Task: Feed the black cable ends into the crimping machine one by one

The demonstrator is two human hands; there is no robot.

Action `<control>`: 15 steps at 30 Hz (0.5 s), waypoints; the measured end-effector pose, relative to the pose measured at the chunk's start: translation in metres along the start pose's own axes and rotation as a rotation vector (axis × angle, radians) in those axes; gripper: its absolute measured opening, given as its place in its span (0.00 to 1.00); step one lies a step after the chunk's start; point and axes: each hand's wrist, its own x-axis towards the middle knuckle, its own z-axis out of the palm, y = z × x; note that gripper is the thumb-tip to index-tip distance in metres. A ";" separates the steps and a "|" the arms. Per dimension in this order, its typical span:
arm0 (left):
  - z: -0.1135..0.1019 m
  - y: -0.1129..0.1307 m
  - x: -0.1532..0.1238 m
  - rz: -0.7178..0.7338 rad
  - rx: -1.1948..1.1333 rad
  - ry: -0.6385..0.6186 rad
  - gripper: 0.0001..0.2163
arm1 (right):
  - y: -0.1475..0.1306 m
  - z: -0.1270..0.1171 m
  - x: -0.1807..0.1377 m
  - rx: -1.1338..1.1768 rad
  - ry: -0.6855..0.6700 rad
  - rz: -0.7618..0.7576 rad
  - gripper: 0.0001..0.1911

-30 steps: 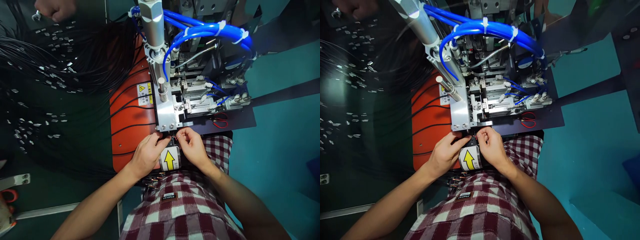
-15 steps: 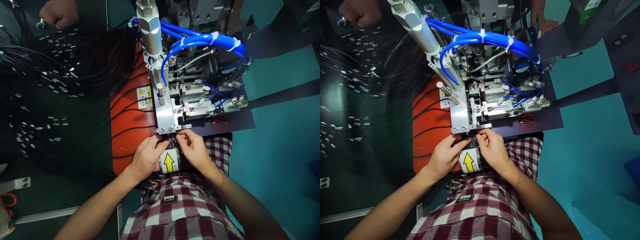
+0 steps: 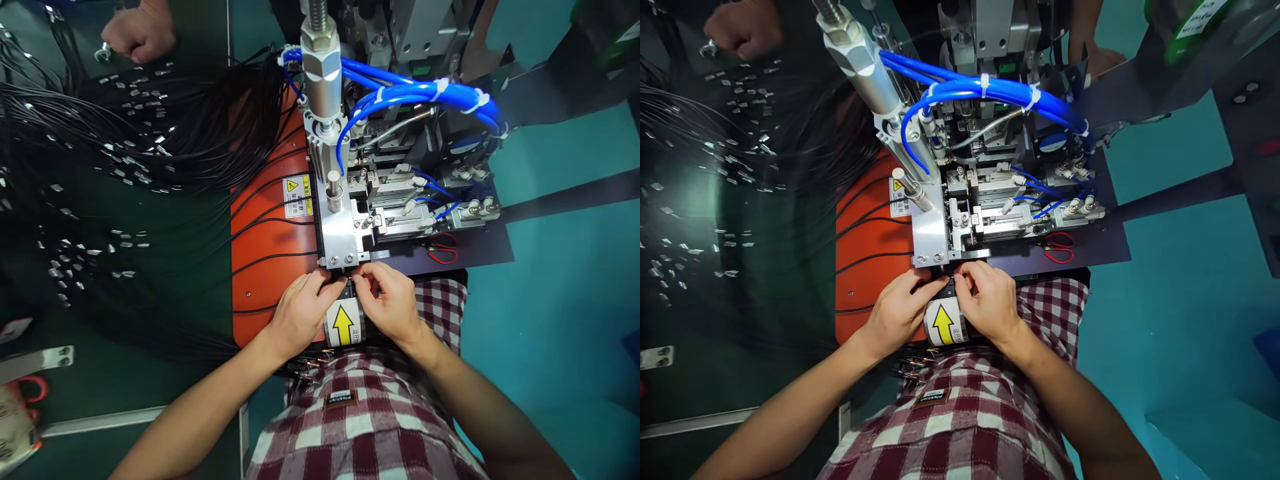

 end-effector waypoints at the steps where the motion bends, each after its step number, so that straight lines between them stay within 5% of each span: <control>1: 0.000 0.000 0.000 0.001 0.000 -0.001 0.13 | 0.000 0.000 -0.001 -0.034 0.014 -0.028 0.06; 6: 0.000 0.000 0.000 0.004 -0.008 -0.006 0.13 | -0.002 0.001 -0.003 -0.055 0.047 -0.008 0.07; 15: -0.001 0.000 -0.001 0.007 -0.011 -0.041 0.13 | 0.011 0.005 0.007 0.608 -0.132 0.520 0.08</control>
